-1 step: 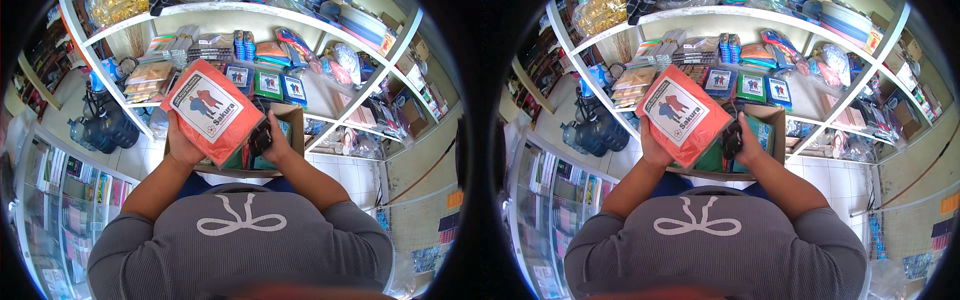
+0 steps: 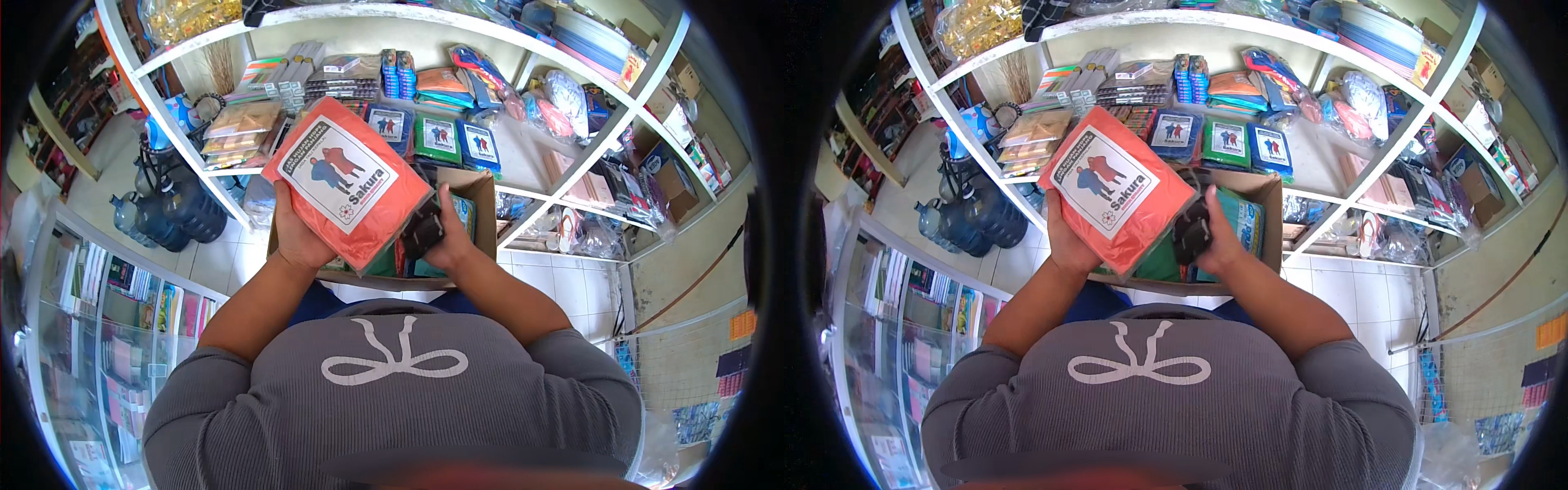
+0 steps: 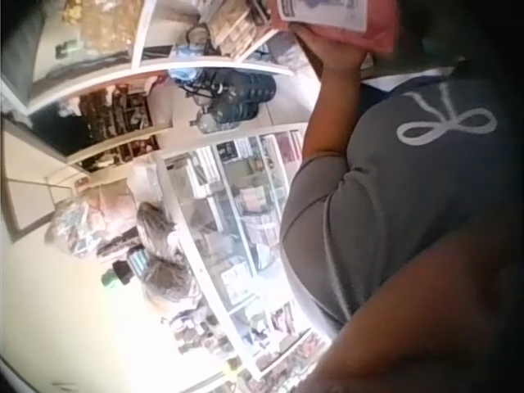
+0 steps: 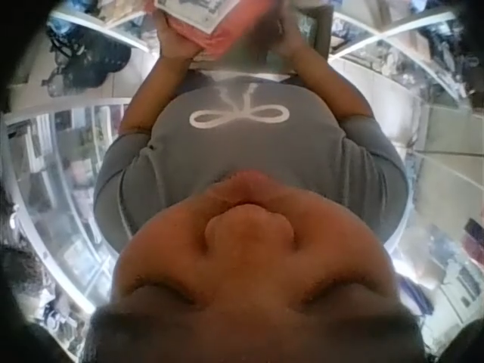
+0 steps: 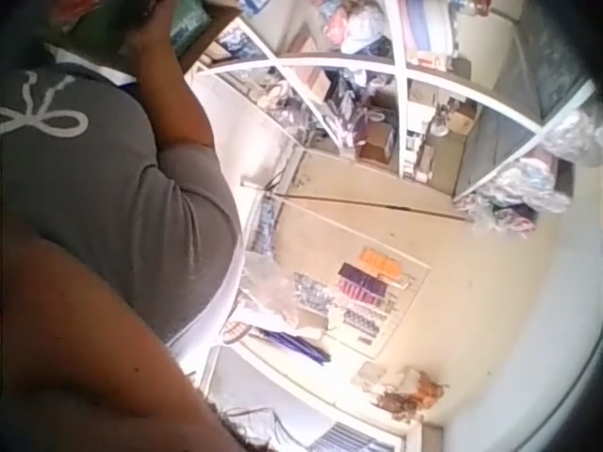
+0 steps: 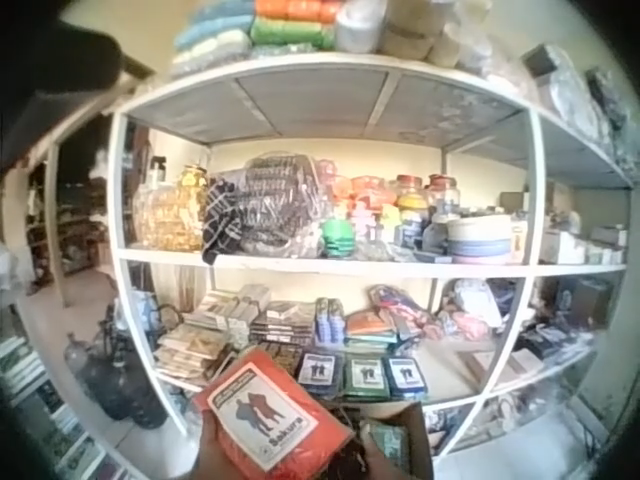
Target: The recorder is sorting and organizing packaged clothing items into a cardboard box.
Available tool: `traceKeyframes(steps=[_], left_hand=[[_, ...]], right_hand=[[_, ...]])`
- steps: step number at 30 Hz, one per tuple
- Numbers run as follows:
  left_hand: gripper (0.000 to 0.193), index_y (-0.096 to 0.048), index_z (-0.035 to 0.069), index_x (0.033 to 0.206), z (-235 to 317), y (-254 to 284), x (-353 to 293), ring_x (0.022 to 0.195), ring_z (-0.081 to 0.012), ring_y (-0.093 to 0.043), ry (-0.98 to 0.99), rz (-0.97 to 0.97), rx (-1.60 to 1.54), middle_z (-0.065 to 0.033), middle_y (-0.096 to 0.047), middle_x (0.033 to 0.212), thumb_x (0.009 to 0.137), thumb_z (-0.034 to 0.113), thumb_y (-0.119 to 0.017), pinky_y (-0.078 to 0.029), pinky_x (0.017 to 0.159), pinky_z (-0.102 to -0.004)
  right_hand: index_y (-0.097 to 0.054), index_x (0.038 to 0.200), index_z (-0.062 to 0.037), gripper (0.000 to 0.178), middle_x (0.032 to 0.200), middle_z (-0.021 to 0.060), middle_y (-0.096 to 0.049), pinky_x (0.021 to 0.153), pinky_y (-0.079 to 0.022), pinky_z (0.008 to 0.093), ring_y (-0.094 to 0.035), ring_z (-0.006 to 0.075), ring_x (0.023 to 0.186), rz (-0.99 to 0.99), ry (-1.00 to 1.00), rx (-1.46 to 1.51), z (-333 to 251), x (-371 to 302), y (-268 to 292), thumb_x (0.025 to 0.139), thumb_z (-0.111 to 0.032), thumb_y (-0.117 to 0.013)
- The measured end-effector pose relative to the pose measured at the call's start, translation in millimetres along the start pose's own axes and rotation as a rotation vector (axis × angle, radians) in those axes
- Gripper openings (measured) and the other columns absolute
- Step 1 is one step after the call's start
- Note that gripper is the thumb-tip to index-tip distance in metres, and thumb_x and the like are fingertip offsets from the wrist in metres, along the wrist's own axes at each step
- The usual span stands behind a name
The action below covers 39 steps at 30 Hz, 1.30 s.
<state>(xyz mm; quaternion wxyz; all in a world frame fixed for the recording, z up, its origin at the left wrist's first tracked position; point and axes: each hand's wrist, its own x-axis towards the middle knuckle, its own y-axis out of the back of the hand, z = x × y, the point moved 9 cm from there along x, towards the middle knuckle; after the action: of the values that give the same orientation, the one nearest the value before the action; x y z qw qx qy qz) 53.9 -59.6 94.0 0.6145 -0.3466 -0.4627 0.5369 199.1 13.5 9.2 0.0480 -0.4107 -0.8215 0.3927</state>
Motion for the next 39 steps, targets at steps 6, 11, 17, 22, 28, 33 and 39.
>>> traceKeyframes(steps=[6, 11, 17, 22, 28, 33, 39], left_hand=[[0.064, -0.034, 0.018, 0.141, -8, 48, 7, 0.129, -0.0324, -0.041, 0.023, 0.236, 0.389, -0.0077, -0.044, 0.140, 0.092, 0.059, -0.042, -0.031, 0.106, -0.0561], [0.076, -0.028, 0.020, 0.140, -11, 84, -18, 0.121, -0.0364, -0.047, 0.141, 0.685, 0.591, -0.0094, -0.043, 0.137, 0.084, 0.066, -0.051, -0.036, 0.095, -0.0609], [0.068, -0.045, 0.010, 0.130, -52, 56, -4, 0.105, -0.0326, -0.061, 0.362, 0.165, 0.083, -0.0146, -0.058, 0.121, 0.089, 0.064, -0.043, -0.048, 0.090, -0.0517], [0.063, -0.042, 0.006, 0.133, -37, 29, 0, 0.116, -0.0311, -0.055, 0.180, 0.189, 0.081, -0.0151, -0.054, 0.129, 0.096, 0.056, -0.033, -0.043, 0.100, -0.0483], [0.063, -0.038, 0.007, 0.137, -29, 25, 3, 0.124, -0.0266, -0.049, 0.071, 0.134, 0.180, -0.0118, -0.049, 0.135, 0.098, 0.055, -0.026, -0.038, 0.105, -0.0462], [0.064, -0.037, 0.007, 0.138, -34, 23, -2, 0.125, -0.0282, -0.048, 0.164, 0.139, 0.099, -0.0128, -0.049, 0.135, 0.098, 0.056, -0.024, -0.040, 0.104, -0.0486], [0.067, -0.034, 0.007, 0.140, -32, 6, -7, 0.128, -0.0307, -0.045, 0.105, 0.200, 0.061, -0.0144, -0.048, 0.137, 0.097, 0.057, -0.021, -0.036, 0.108, -0.0466]], right_hand=[[-0.047, 0.129, -0.0044, 0.048, 0.124, 0.0126, -0.058, 0.100, -0.042, 0.0403, -0.056, 0.0243, 0.114, -0.191, 0.079, 0.044, -10, -21, -43, 0.090, -0.029, -0.060], [-0.052, 0.122, 0.0007, 0.045, 0.110, 0.0176, -0.060, 0.090, -0.046, 0.0414, -0.060, 0.0326, 0.100, 0.098, 0.717, -1.035, -65, -38, -46, 0.083, -0.016, -0.067], [-0.057, 0.121, -0.0132, 0.059, 0.124, 0.0106, -0.050, 0.086, -0.042, 0.0444, -0.051, 0.0314, 0.103, -0.273, 1.104, -1.773, -8, -70, -109, 0.064, -0.017, -0.075], [-0.061, 0.117, -0.0148, 0.052, 0.126, 0.0104, -0.048, 0.089, -0.041, 0.0458, -0.048, 0.0328, 0.105, -0.203, 1.199, -1.799, -21, -65, -82, 0.066, -0.017, -0.074], [-0.061, 0.118, -0.0145, 0.052, 0.122, 0.0137, -0.047, 0.097, -0.038, 0.0485, -0.048, 0.0344, 0.107, -0.066, 1.134, -1.580, -19, -75, -101, 0.067, -0.015, -0.074], [-0.061, 0.118, -0.0149, 0.054, 0.120, 0.0112, -0.049, 0.096, -0.038, 0.0498, -0.048, 0.0340, 0.108, -0.156, 1.155, -1.671, -23, -72, -97, 0.065, -0.012, -0.073], [-0.058, 0.116, -0.0010, 0.047, 0.117, 0.0192, -0.049, 0.090, -0.043, 0.0411, -0.050, 0.0359, 0.106, 0.179, 1.146, -1.417, -46, -55, -62, 0.074, -0.015, -0.074]])
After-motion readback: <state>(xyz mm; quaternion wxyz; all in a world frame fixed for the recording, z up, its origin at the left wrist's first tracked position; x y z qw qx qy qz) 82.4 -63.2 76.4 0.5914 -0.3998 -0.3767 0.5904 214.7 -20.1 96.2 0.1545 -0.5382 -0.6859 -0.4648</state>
